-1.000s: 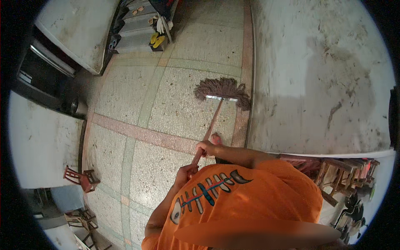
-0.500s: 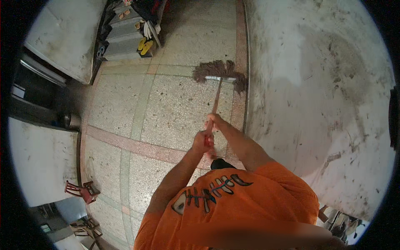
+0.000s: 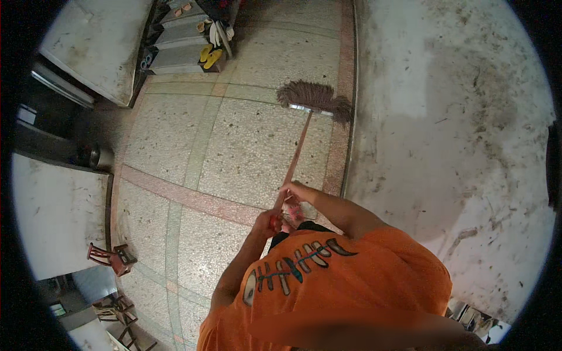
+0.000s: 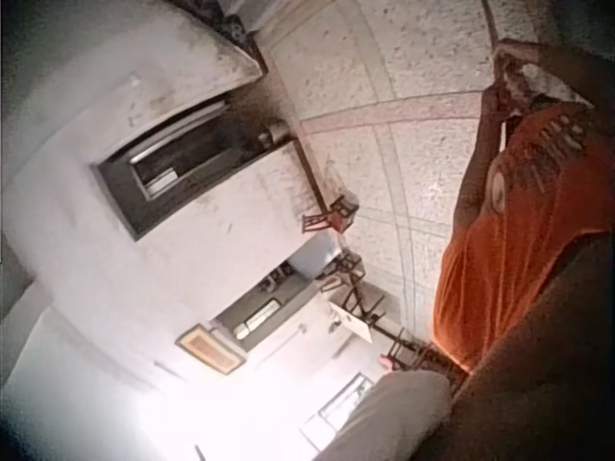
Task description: The person cleans the tiled floor by pushing and pulling a dust mop across different areas of the room.
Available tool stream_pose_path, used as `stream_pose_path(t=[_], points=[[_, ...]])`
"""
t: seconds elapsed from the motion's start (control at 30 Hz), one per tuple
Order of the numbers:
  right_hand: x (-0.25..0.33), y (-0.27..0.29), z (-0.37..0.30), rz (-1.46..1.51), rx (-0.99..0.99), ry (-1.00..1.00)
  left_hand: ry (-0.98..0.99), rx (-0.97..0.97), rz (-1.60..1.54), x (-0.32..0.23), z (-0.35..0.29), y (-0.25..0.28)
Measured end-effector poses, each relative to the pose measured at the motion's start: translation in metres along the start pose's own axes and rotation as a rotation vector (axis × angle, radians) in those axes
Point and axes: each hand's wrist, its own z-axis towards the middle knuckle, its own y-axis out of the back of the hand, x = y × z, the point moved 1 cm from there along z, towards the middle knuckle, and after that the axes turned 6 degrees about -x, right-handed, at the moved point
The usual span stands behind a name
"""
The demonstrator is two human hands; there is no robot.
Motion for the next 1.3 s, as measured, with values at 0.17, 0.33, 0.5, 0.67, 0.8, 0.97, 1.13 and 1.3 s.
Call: stream_pose_path(t=[0.17, 0.33, 0.5, 0.67, 0.8, 0.97, 1.13, 1.3], points=[[-0.025, -0.048, -0.028, -0.103, 0.049, -0.023, -0.083, -0.016, 0.083, 0.022, -0.08, 0.048], [-0.077, -0.091, 0.004, -0.127, 0.298, -0.276, -0.168, -0.257, 0.299, 0.037, -0.175, 0.047], [-0.128, -0.102, 0.016, -0.333, 0.399, -0.049, -0.157, -0.3, 0.251, 0.048, -0.18, 0.101], [-0.123, -0.113, 0.024, -0.318, 0.325, 0.166, -0.31, -0.297, 0.412, 0.042, -0.18, 0.135], [-0.066, -0.137, -0.011, -0.234, 0.286, -0.329, -0.434, -0.305, 0.532, 0.04, -0.175, 0.148], [-0.063, -0.107, 0.037, -0.157, 0.482, 0.281, -0.412, -0.324, 0.245, 0.014, -0.158, 0.126], [0.047, -0.091, 0.0, -0.172, 0.208, -0.041, -0.572, -0.362, 0.952, -0.039, -0.117, 0.048], [0.098, -0.005, 0.088, -0.027, 0.322, -0.061, -0.194, -0.267, 0.22, -0.107, -0.057, -0.067]])
